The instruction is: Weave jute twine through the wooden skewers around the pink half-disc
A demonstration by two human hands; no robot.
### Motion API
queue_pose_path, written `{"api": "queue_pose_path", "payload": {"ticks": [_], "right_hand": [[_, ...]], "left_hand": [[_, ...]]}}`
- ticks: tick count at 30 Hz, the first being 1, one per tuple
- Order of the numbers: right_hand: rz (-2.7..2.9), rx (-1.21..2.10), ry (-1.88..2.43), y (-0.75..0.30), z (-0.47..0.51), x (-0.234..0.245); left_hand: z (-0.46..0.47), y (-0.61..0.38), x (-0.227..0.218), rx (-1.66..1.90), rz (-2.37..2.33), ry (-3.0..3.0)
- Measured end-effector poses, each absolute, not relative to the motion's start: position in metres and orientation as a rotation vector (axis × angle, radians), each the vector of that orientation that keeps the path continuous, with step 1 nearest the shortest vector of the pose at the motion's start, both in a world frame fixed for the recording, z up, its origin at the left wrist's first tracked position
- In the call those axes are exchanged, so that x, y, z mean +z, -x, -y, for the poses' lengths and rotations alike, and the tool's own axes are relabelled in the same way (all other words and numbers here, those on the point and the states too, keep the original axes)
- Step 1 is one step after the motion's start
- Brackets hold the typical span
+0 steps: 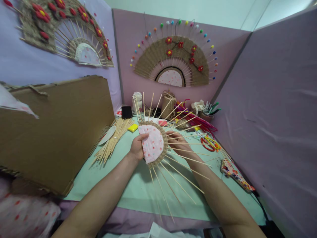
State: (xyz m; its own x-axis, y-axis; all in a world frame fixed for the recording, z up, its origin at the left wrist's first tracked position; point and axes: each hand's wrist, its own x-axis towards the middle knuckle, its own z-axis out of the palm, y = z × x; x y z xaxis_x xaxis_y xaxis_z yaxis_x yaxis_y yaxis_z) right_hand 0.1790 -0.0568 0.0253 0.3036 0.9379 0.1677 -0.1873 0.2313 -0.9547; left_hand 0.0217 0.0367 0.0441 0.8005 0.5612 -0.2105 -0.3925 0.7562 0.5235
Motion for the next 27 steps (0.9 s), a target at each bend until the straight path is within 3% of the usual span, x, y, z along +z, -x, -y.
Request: {"api": "queue_pose_path", "payload": {"ticks": [27], "right_hand": [[0.866, 1.205, 0.931, -0.176, 0.059, 0.023]], "left_hand": [[-0.036, -0.023, 0.045, 0.507, -0.384, -0.472]]}}
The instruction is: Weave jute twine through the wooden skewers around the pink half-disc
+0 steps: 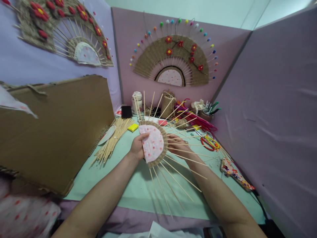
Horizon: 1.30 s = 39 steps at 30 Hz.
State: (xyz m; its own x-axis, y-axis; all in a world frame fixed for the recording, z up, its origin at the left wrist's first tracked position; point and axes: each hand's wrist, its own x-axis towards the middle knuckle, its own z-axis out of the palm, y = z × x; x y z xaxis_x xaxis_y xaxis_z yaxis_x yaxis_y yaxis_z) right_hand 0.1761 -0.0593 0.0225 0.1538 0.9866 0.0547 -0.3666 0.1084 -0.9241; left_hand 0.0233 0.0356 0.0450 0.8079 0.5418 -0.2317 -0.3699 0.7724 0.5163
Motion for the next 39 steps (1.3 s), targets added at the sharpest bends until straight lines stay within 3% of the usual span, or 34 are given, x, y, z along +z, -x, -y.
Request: {"api": "queue_pose_path", "payload": {"ticks": [25, 33, 39], "right_hand": [[0.839, 1.244, 0.876, -0.168, 0.064, 0.034], [0.778, 1.062, 0.84, -0.161, 0.062, 0.038], [0.799, 1.208, 0.872, -0.163, 0.062, 0.037]], "left_hand": [[-0.037, -0.026, 0.044, 0.547, -0.419, -0.478], [-0.04, -0.028, 0.042, 0.596, -0.436, -0.448], [-0.042, -0.028, 0.042, 0.642, -0.433, -0.424]]}}
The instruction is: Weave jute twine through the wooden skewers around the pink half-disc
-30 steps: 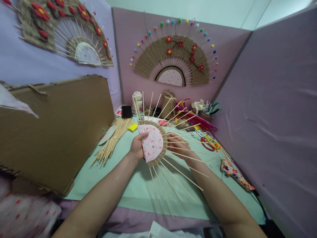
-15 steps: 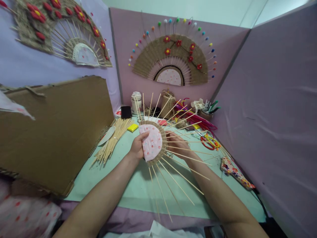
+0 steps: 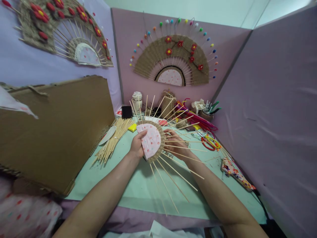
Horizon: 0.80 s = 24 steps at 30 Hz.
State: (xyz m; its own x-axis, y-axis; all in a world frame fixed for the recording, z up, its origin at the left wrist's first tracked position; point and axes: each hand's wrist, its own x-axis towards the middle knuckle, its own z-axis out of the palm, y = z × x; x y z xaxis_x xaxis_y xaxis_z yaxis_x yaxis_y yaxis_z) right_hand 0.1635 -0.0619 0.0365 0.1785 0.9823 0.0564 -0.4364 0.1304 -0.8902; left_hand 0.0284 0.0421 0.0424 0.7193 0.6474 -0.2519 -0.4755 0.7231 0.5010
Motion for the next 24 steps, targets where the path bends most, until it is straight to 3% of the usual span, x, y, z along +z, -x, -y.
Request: {"api": "queue_pose_path", "payload": {"ticks": [24], "right_hand": [[0.866, 1.089, 1.055, -0.1637, 0.066, 0.0398]], "left_hand": [[-0.0418, -0.0286, 0.0403, 0.573, -0.436, -0.424]]}}
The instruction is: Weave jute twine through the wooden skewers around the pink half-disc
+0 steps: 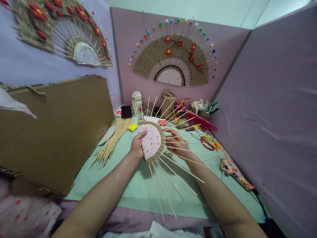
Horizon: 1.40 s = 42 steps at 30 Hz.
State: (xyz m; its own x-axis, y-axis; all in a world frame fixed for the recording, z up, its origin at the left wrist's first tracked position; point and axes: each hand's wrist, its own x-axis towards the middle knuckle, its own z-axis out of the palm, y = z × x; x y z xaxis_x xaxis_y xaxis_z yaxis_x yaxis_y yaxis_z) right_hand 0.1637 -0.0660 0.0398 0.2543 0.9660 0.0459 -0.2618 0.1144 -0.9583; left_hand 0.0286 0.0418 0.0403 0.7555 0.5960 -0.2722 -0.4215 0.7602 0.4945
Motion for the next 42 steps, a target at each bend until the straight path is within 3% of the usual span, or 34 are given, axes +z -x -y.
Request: {"api": "queue_pose_path", "payload": {"ticks": [21, 31, 42], "right_hand": [[0.627, 0.899, 1.134, -0.155, 0.05, 0.022], [0.511, 0.81, 1.067, -0.156, 0.046, 0.017], [0.659, 0.665, 1.12, -0.156, 0.05, 0.018]], "left_hand": [[-0.041, -0.035, 0.038, 0.741, -0.545, -0.39], [-0.039, -0.036, 0.032, 0.465, -0.481, -0.489], [-0.022, -0.031, 0.033, 0.462, -0.308, -0.428]]}}
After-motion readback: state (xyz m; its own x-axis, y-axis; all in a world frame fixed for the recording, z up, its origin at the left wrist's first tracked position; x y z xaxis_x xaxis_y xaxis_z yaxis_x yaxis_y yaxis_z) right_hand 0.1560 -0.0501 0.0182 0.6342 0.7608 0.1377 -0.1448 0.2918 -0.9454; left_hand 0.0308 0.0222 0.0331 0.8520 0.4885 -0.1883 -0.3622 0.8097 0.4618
